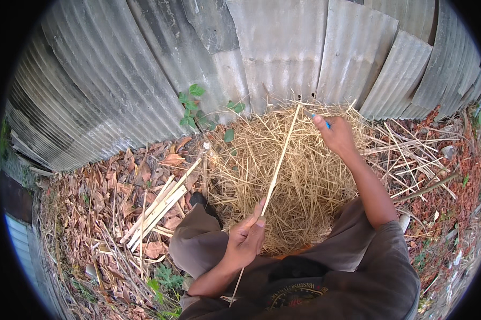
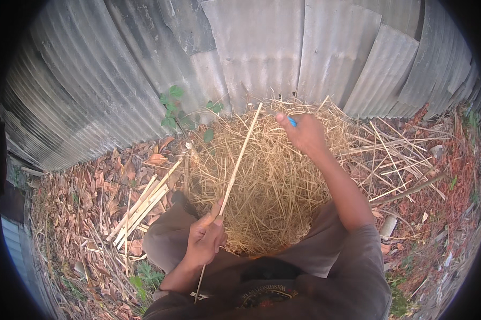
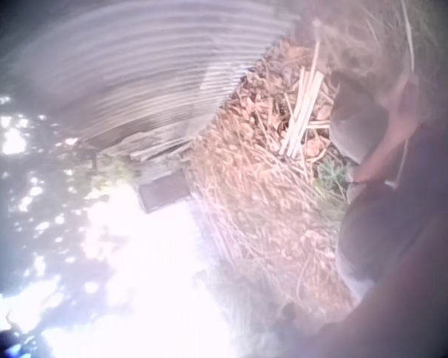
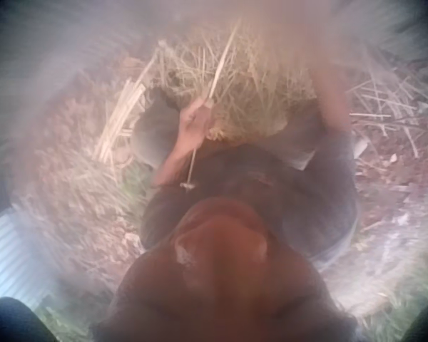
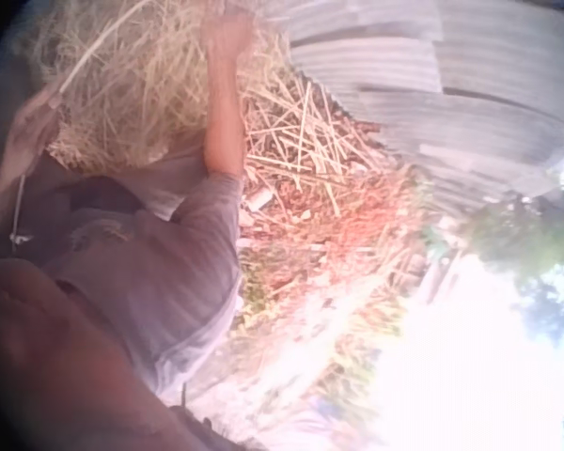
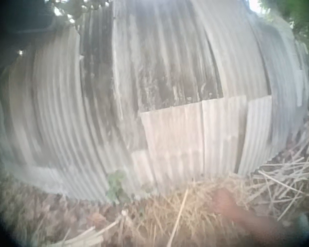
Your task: The person sits on the ground and uses a blue utility knife to split a long bamboo stick into thin strips. They hold the stick with one hand and carefully guide the knife along its length, separating the material into smaller pieces.
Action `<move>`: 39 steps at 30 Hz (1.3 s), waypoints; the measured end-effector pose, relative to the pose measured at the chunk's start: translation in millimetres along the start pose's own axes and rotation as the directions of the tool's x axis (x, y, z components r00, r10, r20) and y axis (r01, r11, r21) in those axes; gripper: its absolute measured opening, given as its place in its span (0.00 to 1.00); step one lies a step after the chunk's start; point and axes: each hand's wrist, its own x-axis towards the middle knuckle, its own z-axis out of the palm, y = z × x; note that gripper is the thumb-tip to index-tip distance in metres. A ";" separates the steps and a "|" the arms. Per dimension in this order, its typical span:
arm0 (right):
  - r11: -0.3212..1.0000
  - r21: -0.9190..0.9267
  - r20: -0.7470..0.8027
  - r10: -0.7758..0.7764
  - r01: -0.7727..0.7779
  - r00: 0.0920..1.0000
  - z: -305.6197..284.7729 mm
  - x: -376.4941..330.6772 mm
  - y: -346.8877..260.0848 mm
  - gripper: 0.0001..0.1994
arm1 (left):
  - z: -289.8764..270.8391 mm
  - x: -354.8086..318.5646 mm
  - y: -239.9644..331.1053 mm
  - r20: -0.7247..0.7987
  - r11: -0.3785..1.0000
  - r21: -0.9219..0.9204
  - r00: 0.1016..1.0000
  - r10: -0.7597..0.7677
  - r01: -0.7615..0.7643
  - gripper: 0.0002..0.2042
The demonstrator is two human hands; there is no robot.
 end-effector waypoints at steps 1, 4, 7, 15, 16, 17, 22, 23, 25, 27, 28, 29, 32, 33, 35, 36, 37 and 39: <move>0.991 0.064 -0.001 -0.119 0.119 0.993 -2.0 -22.6 -18.3 0.43 | -0.7 0.8 -1.4 -0.005 1.000 -0.003 1.000 -0.003 0.003 0.21; 0.882 -0.011 -0.035 -0.471 0.471 0.881 14.3 -60.8 -44.2 0.40 | 1.3 2.8 -0.8 -0.014 0.999 0.039 1.000 0.003 -0.002 0.21; 0.872 -0.133 0.018 -0.474 0.472 0.881 21.2 -59.2 -46.2 0.38 | 7.0 2.9 1.6 -0.059 0.998 0.053 0.998 -0.011 0.014 0.21; 0.892 -0.140 0.069 -0.424 0.430 0.903 20.9 -46.2 -47.6 0.40 | 3.7 3.8 1.4 -0.056 0.984 0.180 0.998 0.016 -0.006 0.22; 0.898 -0.135 0.046 -0.416 0.418 0.908 24.6 -46.3 -44.1 0.40 | 5.3 4.1 2.3 -0.063 0.986 0.169 0.998 0.001 0.010 0.22; 0.905 -0.130 0.022 -0.407 0.406 0.913 29.5 -47.5 -40.5 0.39 | 3.5 1.5 0.8 -0.052 0.991 0.133 0.999 -0.010 0.017 0.22; 0.839 -0.119 0.121 -0.518 0.531 0.847 28.1 -68.2 -58.1 0.39 | 2.1 -0.9 -0.4 -0.051 0.985 0.171 0.998 0.039 -0.030 0.22; 0.887 -0.122 0.049 -0.442 0.445 0.895 29.1 -49.0 -45.7 0.39 | 2.7 -1.5 1.5 -0.058 0.987 0.158 0.998 0.012 -0.003 0.21; 0.928 -0.103 0.047 -0.355 0.358 0.934 28.8 -38.9 -38.3 0.39 | 1.9 -1.3 -0.6 -0.051 0.988 0.151 0.999 0.014 -0.006 0.22; 0.916 -0.140 0.125 -0.362 0.377 0.924 29.8 -50.7 -45.1 0.39 | -0.6 -1.5 -3.2 -0.038 0.979 0.202 0.998 0.043 -0.034 0.22; 0.888 -0.107 0.113 -0.437 0.448 0.892 33.3 -57.8 -50.7 0.39 | -0.7 -1.9 -3.3 -0.038 0.979 0.197 0.998 0.054 -0.046 0.22; 0.853 -0.076 0.098 -0.509 0.517 0.855 34.3 -62.5 -55.8 0.39 | -0.4 -1.8 -2.8 -0.037 0.980 0.192 0.997 0.065 -0.057 0.22; 0.910 -0.073 0.127 -0.397 0.408 0.909 37.0 -50.6 -44.3 0.40 | -1.3 -3.6 -1.6 -0.035 0.985 0.173 0.999 0.022 -0.015 0.22; 0.937 -0.069 0.115 -0.333 0.342 0.936 33.6 -40.0 -40.9 0.40 | 1.0 1.4 0.6 -0.033 0.988 0.156 0.999 0.021 -0.015 0.22; 0.912 -0.080 0.067 -0.398 0.402 0.915 35.0 -48.9 -43.2 0.39 | 2.4 -3.2 -0.1 -0.039 0.989 0.144 0.999 -0.010 0.016 0.22; 0.881 -0.077 0.063 -0.464 0.467 0.884 34.7 -55.7 -49.9 0.39 | 1.4 -4.2 -0.4 -0.048 0.990 0.142 0.999 -0.015 0.022 0.22; 0.850 -0.065 0.061 -0.519 0.523 0.852 35.1 -65.4 -55.8 0.40 | 0.6 -5.0 -3.0 -0.045 0.988 0.156 0.999 0.024 -0.016 0.22; 0.853 -0.076 0.043 -0.514 0.516 0.857 35.9 -58.0 -48.1 0.39 | 1.2 1.1 -1.6 -0.036 0.983 0.179 0.999 0.036 -0.029 0.22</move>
